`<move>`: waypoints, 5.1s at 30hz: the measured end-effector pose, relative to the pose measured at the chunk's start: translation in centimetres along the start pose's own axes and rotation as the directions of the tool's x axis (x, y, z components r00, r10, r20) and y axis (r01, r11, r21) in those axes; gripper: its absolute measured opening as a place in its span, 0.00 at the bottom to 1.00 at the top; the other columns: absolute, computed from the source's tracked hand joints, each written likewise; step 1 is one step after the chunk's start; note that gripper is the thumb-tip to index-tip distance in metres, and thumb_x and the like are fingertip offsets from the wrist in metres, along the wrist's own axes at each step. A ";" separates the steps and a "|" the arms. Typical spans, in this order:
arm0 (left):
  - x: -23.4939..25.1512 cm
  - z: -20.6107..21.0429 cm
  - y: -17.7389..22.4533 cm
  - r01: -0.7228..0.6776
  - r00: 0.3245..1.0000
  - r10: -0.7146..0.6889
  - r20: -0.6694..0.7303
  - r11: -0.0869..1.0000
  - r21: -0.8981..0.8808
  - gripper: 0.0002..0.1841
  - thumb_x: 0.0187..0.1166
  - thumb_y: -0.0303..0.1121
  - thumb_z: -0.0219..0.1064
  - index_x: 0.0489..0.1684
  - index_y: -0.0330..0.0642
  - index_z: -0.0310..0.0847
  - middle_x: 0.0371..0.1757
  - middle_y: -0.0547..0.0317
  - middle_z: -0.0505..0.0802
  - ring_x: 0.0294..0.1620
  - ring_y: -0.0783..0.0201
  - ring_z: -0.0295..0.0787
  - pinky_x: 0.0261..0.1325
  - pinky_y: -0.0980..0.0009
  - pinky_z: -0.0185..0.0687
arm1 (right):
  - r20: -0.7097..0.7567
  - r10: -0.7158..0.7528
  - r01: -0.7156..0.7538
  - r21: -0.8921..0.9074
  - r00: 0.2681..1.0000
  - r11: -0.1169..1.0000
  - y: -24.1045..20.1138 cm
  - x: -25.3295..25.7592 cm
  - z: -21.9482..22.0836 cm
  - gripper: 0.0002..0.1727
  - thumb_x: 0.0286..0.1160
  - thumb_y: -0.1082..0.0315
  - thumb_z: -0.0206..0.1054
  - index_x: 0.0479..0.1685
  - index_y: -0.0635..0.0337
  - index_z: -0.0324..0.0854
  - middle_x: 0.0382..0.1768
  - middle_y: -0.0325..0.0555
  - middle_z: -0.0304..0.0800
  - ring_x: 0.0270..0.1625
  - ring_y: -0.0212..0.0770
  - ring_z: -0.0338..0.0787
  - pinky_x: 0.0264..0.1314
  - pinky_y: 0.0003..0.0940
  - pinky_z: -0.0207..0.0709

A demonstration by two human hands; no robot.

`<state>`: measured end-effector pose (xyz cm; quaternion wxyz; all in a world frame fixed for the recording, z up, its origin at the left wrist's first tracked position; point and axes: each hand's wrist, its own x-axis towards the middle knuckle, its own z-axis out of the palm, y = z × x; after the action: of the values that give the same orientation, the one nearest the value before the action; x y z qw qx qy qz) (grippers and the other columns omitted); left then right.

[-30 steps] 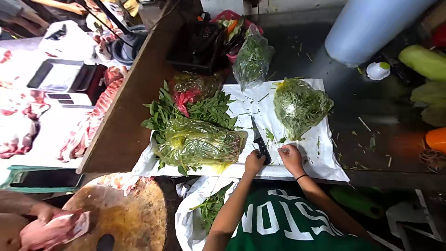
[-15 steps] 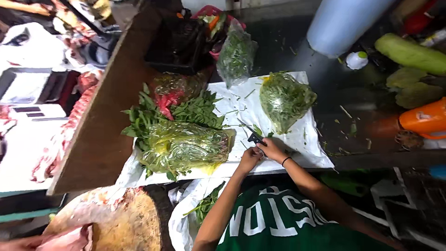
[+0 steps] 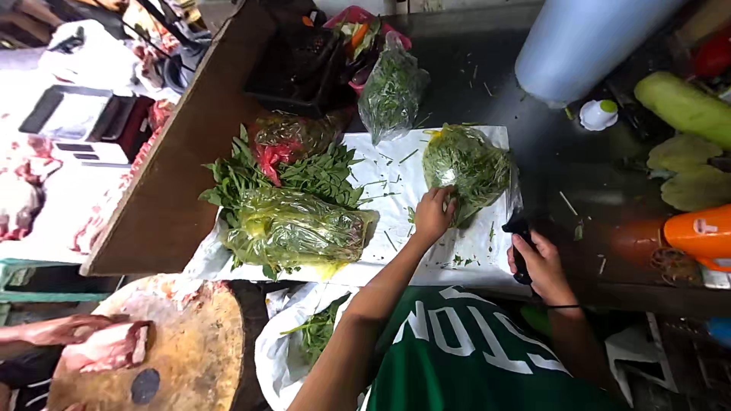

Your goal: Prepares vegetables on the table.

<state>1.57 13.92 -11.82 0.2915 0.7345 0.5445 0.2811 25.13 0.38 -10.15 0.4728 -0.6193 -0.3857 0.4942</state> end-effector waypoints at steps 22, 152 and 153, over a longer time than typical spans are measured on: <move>5.2 3.4 0.6 0.052 0.999 -0.049 -0.020 0.955 0.291 0.14 0.84 0.37 0.62 0.58 0.39 0.86 0.64 0.45 0.88 0.67 0.42 0.84 0.60 0.40 0.83 | -0.025 -0.046 0.049 0.121 0.999 0.991 0.9 0.2 -6.8 0.14 0.84 0.62 0.64 0.54 0.65 0.79 0.23 0.51 0.86 0.19 0.46 0.88 0.22 0.40 0.87; 6.8 -7.0 1.0 -0.216 0.906 0.051 0.420 0.909 0.356 0.11 0.83 0.43 0.66 0.50 0.54 0.93 0.57 0.55 0.92 0.67 0.45 0.82 0.60 0.34 0.74 | -0.027 0.116 -0.119 -0.256 0.993 0.959 -1.2 0.4 5.6 0.23 0.77 0.57 0.72 0.66 0.57 0.72 0.28 0.47 0.89 0.20 0.41 0.89 0.25 0.40 0.88; 6.5 -7.0 1.0 -0.220 0.911 0.069 0.406 0.916 0.336 0.10 0.82 0.43 0.68 0.49 0.54 0.94 0.58 0.55 0.92 0.67 0.46 0.82 0.60 0.33 0.74 | -0.006 0.105 -0.101 -0.336 0.994 0.936 -1.7 1.0 5.8 0.23 0.78 0.56 0.71 0.67 0.56 0.73 0.30 0.48 0.88 0.21 0.42 0.88 0.27 0.43 0.87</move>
<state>-1.28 20.82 -5.71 0.2253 0.8562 0.4630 0.0430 19.64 2.92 -9.15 0.3314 -0.7070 -0.4342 0.4493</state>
